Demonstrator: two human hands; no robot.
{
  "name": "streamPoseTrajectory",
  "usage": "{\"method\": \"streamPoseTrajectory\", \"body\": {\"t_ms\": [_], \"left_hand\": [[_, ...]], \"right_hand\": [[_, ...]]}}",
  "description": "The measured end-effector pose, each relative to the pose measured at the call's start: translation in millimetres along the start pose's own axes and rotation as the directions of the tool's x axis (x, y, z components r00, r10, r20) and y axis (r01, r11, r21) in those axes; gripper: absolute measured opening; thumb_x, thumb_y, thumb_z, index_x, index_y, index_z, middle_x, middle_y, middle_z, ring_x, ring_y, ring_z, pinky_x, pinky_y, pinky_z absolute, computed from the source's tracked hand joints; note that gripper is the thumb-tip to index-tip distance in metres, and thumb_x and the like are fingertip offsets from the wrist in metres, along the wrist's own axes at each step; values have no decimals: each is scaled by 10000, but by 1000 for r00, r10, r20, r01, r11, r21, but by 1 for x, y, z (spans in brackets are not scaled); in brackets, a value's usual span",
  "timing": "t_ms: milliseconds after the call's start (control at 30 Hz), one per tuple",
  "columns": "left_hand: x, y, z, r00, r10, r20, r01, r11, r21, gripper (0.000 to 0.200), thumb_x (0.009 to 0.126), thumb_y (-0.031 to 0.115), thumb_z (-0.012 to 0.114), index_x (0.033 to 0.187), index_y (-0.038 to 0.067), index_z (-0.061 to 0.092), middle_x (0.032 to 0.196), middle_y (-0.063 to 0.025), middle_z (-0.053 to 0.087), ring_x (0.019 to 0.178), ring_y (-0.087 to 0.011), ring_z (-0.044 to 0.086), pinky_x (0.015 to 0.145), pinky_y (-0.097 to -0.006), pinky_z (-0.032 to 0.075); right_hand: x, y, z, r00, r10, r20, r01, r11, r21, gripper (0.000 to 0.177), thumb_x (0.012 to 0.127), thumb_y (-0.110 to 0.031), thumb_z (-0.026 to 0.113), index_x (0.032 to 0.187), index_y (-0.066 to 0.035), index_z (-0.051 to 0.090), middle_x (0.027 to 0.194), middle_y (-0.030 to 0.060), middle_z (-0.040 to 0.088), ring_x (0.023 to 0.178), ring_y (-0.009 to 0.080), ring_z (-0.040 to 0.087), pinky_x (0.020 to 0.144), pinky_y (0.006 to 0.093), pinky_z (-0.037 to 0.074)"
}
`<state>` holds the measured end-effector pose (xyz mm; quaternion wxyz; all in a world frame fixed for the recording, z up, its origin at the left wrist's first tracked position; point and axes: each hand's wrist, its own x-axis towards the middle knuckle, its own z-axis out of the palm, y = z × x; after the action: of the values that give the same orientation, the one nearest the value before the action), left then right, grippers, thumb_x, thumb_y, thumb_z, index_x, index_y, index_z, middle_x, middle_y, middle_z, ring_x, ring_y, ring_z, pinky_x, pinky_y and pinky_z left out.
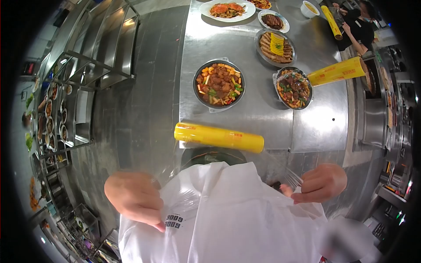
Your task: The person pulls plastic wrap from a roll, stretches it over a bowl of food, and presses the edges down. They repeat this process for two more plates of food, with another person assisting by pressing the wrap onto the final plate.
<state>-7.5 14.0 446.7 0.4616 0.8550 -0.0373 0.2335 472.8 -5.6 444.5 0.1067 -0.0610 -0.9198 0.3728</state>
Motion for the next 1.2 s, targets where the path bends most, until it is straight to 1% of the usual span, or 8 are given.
{"method": "streamPoseTrajectory", "body": {"t_ms": [133, 233, 333, 533, 667, 833, 1133, 1200], "left_hand": [[-12, -6, -14, 811, -457, 365, 355, 881, 314, 464, 882, 399, 833, 633, 154, 529, 538, 30, 445, 439, -127, 486, 377, -321, 299], [-19, -57, -28, 904, -80, -421, 192, 954, 231, 429, 928, 337, 763, 658, 81, 551, 593, -39, 471, 509, -238, 542, 472, -388, 343], [-2, -117, -87, 614, -519, -595, 713, 689, 134, 449, 1000, 236, 676, 720, 45, 382, 657, -32, 298, 620, -131, 322, 554, -330, 289], [-44, -397, -186, 555, -665, -500, 812, 563, 152, 465, 1022, 318, 663, 744, -6, 481, 679, -15, 377, 679, -112, 366, 602, -346, 350], [-99, -547, -159, 483, -723, -494, 874, 370, 314, 446, 990, 441, 670, 851, 17, 659, 796, -198, 672, 745, -394, 636, 723, -486, 505], [-123, -611, -89, 373, -608, -701, 907, 79, 413, 356, 1004, 421, 631, 907, 78, 618, 842, -133, 706, 793, -374, 690, 701, -504, 532], [-144, -562, -62, 395, -289, -872, 912, 238, 334, 193, 970, 198, 692, 1075, 51, 626, 1166, -105, 674, 1086, -297, 659, 910, -408, 539], [-150, -539, -51, 99, 5, -995, 904, 418, 92, 280, 994, 203, 665, 1216, 33, 638, 1137, -121, 686, 1029, -255, 669, 915, -367, 533]], "right_hand": [[14, 11, -18, 975, 195, -107, -192, 981, 31, 160, 854, -111, 803, 996, -46, 768, 701, 27, 531, 535, 165, 558, 443, 341, 385], [11, 51, -13, 793, 316, -521, -316, 944, 93, 133, 838, -110, 822, 927, -32, 761, 717, 48, 575, 541, 172, 535, 480, 344, 385], [31, 126, -54, 602, 552, -577, -700, 713, -48, 175, 868, -162, 812, 934, -11, 751, 755, 73, 623, 598, 183, 538, 568, 347, 428], [56, 393, -66, 495, 642, -585, -770, 637, 48, 226, 925, -226, 719, 974, -8, 752, 957, 147, 747, 823, 275, 708, 765, 389, 538], [64, 539, -6, 469, 636, -612, -810, 586, -12, 208, 922, -221, 702, 939, -19, 747, 957, 167, 718, 908, 355, 681, 808, 436, 527], [49, 612, 90, 320, 584, -746, -847, 529, 51, 176, 937, -214, 690, 920, -41, 668, 950, 151, 658, 936, 373, 631, 816, 465, 503], [26, 555, 143, 339, 572, -747, -827, 560, 53, 147, 971, -120, 662, 1095, -41, 674, 1094, 127, 684, 1084, 343, 642, 929, 417, 511], [14, 532, 140, -45, 408, -912, -737, 602, 306, 219, 1000, -95, 639, 1208, -39, 678, 1160, 138, 722, 1099, 319, 681, 971, 396, 517]]}}
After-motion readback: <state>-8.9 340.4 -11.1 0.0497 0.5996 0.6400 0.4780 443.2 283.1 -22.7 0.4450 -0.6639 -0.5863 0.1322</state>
